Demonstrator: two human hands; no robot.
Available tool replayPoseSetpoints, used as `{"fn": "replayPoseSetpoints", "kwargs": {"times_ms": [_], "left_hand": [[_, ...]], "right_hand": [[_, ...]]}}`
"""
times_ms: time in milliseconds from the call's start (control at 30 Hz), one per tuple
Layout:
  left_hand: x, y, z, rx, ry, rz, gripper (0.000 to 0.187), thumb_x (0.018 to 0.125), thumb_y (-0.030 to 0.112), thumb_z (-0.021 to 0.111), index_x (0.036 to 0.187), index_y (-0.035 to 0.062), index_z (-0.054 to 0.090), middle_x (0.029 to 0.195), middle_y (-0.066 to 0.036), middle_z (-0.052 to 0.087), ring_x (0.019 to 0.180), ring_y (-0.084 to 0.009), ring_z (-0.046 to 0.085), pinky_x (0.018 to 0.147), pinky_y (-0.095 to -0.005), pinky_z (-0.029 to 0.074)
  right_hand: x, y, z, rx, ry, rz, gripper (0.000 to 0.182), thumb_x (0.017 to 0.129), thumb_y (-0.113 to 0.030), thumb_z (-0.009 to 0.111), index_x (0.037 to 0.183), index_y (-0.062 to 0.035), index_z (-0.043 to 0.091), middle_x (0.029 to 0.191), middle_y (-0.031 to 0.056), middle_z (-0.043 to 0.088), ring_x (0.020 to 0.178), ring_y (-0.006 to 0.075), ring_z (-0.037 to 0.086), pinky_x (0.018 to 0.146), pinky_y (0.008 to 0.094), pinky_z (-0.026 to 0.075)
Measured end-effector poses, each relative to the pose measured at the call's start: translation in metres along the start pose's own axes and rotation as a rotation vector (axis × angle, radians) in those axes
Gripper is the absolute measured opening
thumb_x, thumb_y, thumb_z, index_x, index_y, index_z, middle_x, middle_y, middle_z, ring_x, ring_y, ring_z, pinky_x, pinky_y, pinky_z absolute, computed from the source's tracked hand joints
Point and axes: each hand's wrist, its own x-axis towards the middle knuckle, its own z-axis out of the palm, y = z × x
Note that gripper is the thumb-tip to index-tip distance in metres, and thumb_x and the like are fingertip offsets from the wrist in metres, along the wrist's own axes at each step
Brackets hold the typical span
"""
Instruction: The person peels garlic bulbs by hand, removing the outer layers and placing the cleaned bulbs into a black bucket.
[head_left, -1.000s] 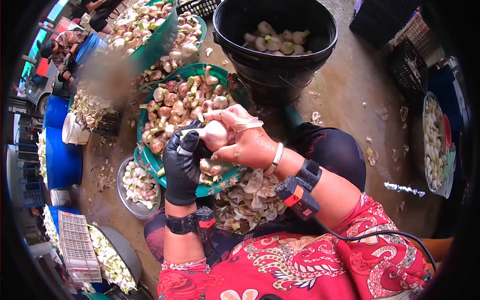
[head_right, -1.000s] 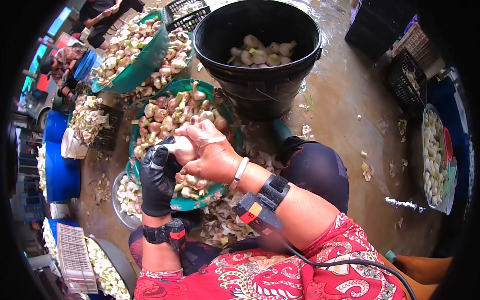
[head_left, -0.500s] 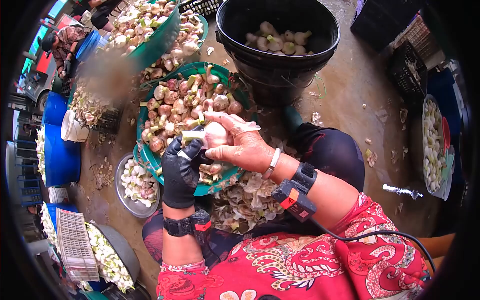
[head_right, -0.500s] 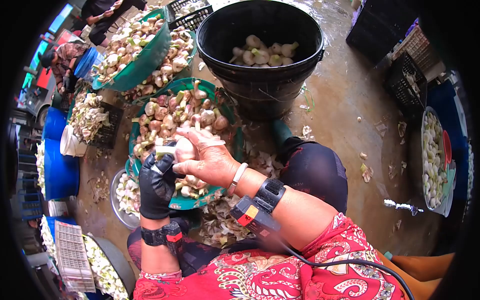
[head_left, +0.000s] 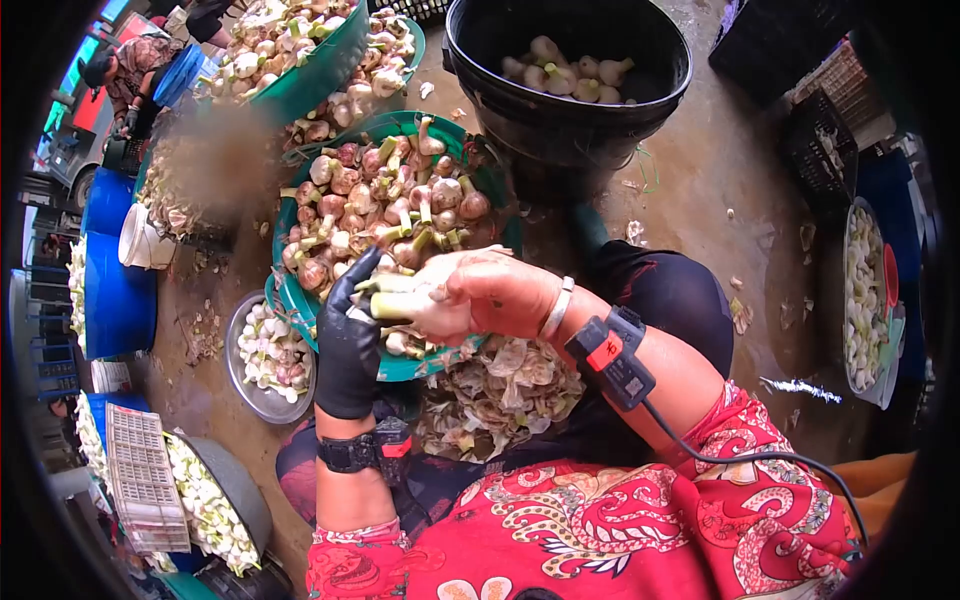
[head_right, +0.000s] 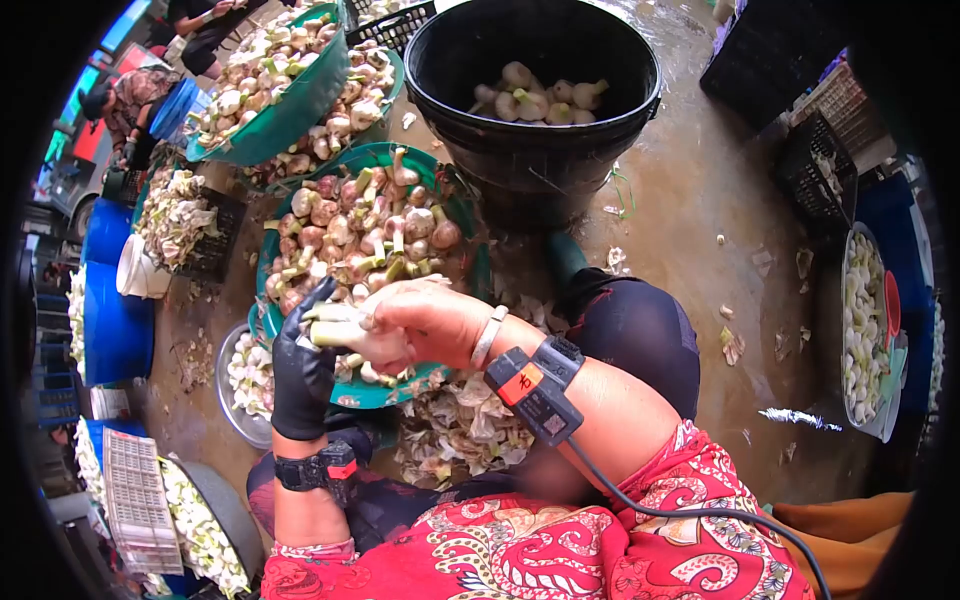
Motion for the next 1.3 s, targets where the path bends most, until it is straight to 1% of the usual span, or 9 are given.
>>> {"fn": "replayPoseSetpoints", "kwargs": {"times_ms": [100,267,400,467,600,733,1000,1133,1300], "left_hand": [[0.0,0.017,-0.001,-0.402,0.025,-0.446,0.044,0.089,0.008,0.06,0.13,-0.0021,0.05,0.105,-0.008,0.063,0.079,-0.0122,0.062,0.071,-0.0267,0.054],[0.001,0.021,0.012,-0.296,0.041,-0.252,0.038,0.086,0.001,0.062,0.124,-0.0024,0.055,0.11,-0.009,0.064,0.09,-0.0134,0.062,0.077,-0.0272,0.053],[0.002,0.025,0.005,-0.133,-0.022,-0.32,0.025,0.085,0.001,0.062,0.11,-0.0033,0.062,0.11,-0.01,0.065,0.095,-0.0137,0.061,0.081,-0.0268,0.051],[0.001,0.026,0.003,-0.04,-0.064,-0.328,0.026,0.085,0.005,0.064,0.109,-0.003,0.063,0.108,-0.009,0.066,0.095,-0.0123,0.06,0.078,-0.0256,0.051],[0.002,0.007,-0.011,-0.24,0.091,-0.37,0.022,0.088,0.013,0.061,0.103,-0.0036,0.063,0.091,-0.007,0.068,0.063,-0.011,0.06,0.063,-0.0243,0.049],[0.004,-0.001,-0.035,-0.344,0.223,-0.282,0.028,0.093,0.019,0.056,0.109,-0.0037,0.061,0.094,-0.01,0.066,0.072,-0.0147,0.063,0.063,-0.0284,0.054],[0.004,-0.037,-0.019,-0.171,0.142,-0.245,0.029,0.097,0.015,0.051,0.118,-0.003,0.058,0.103,-0.013,0.064,0.091,-0.019,0.066,0.072,-0.0304,0.059],[0.066,-0.007,-0.018,-1.035,-0.004,-0.457,0.038,0.098,0.021,0.049,0.129,-0.0006,0.051,0.123,-0.017,0.058,0.1,-0.0235,0.064,0.081,-0.0338,0.056],[0.111,-0.012,0.026,-0.445,-0.251,-0.155,0.037,0.098,0.014,0.045,0.131,-0.0015,0.048,0.112,-0.015,0.062,0.105,-0.0253,0.061,0.094,-0.0394,0.048]], "right_hand": [[0.007,-0.006,-0.009,-0.255,0.131,-0.126,0.038,0.075,-0.012,0.069,0.108,-0.0012,0.055,0.087,0.0058,0.059,0.074,0.0112,0.056,0.067,0.0286,0.049],[0.016,0.006,-0.004,-0.748,0.225,-0.418,0.054,0.073,-0.01,0.073,0.121,-0.0016,0.049,0.099,0.0027,0.06,0.088,0.0116,0.059,0.081,0.0267,0.049],[0.014,-0.015,0.003,-0.162,0.164,0.084,0.028,0.083,-0.01,0.066,0.109,-0.0014,0.059,0.087,0.0002,0.061,0.076,0.0103,0.058,0.072,0.0262,0.049],[0.028,-0.002,-0.001,-0.436,0.269,-0.253,0.018,0.085,-0.016,0.063,0.073,-0.0038,0.059,0.062,0.003,0.056,0.056,0.0158,0.054,0.056,0.0297,0.044],[0.023,-0.005,0.012,-1.504,0.328,-1.039,0.01,0.075,-0.01,0.063,0.074,-0.0062,0.054,0.074,0.0126,0.05,0.077,0.0332,0.054,0.064,0.0444,0.043],[-0.004,0.037,0.005,-1.737,-0.193,-0.157,0.01,0.077,-0.011,0.065,0.084,-0.0055,0.062,0.079,0.0148,0.059,0.08,0.0348,0.06,0.068,0.0425,0.047],[-0.006,0.029,-0.003,-1.921,-0.314,0.599,0.026,0.066,-0.01,0.062,0.091,-0.003,0.065,0.085,0.0181,0.067,0.085,0.036,0.065,0.073,0.0446,0.051],[-0.005,0.045,-0.004,-1.905,-0.328,0.651,0.027,0.069,-0.015,0.066,0.094,-0.0074,0.074,0.094,0.0132,0.07,0.089,0.0298,0.067,0.073,0.0409,0.053],[-0.017,0.015,0.009,-1.929,-0.284,0.597,0.026,0.068,-0.015,0.067,0.092,-0.0078,0.074,0.093,0.012,0.07,0.088,0.0293,0.068,0.072,0.0405,0.054]]}}
